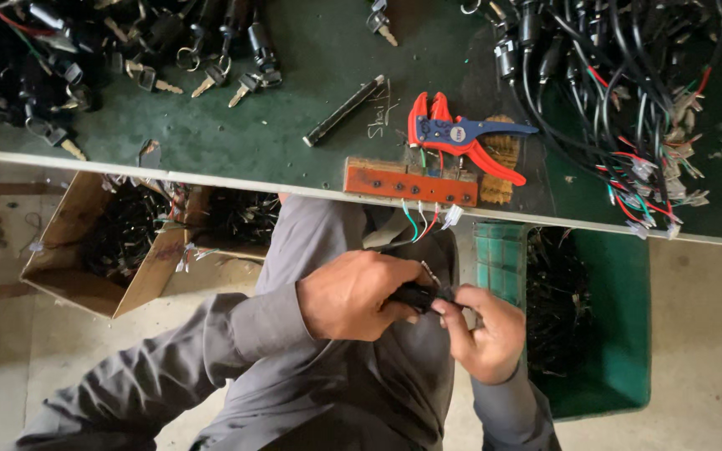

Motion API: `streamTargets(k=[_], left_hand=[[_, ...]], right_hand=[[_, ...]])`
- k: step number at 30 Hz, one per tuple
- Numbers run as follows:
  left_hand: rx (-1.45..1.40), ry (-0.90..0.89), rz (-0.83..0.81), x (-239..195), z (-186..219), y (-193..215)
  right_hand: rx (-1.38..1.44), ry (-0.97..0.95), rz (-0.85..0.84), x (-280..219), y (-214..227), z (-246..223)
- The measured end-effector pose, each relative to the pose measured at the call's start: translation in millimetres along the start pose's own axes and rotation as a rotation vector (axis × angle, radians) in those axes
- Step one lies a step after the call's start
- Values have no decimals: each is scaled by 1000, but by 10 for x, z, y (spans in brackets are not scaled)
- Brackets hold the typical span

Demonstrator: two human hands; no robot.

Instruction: The person sits on the floor and repeatedly inserts keys into ignition cylinders, connects wire harnesses to the cylinders, and places the assembled units on a green table. The person handles ignition cylinders, keys, and wire harnesses throughout the clip.

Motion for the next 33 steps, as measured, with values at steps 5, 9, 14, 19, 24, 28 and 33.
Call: streamTargets(k=[5, 9, 14, 19, 24, 28, 33], left_hand=[[-66, -99, -110, 40, -28, -11], [-340, 90, -329, 22, -319, -183], [-598, 110, -458, 39, -269, -268], [16, -81, -34, -29, 74, 39], [56, -130, 161, -150, 129, 266], [-34, -108, 113, -185, 92, 259], [-1, -171, 92, -192, 158, 235]], right_hand=[[-66, 332, -1, -79, -68, -272], [-183, 559, -116, -88, -84, -547], [-213, 689, -237, -77, -98, -572], [208, 159, 57, -9, 88, -58], [60, 219, 408, -66, 514, -140], [-65, 215, 173, 67, 476, -408], [-280, 331, -126, 309, 269, -825]])
Point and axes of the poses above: each hand's wrist, its own x-axis towards the middle knuckle, its own y-axis out of the back of the hand, z = x × y, the point moved 8 cm from there along x, towards the middle knuckle, and after that the axes turned 5 degrees about -z, right-handed, at the moved point
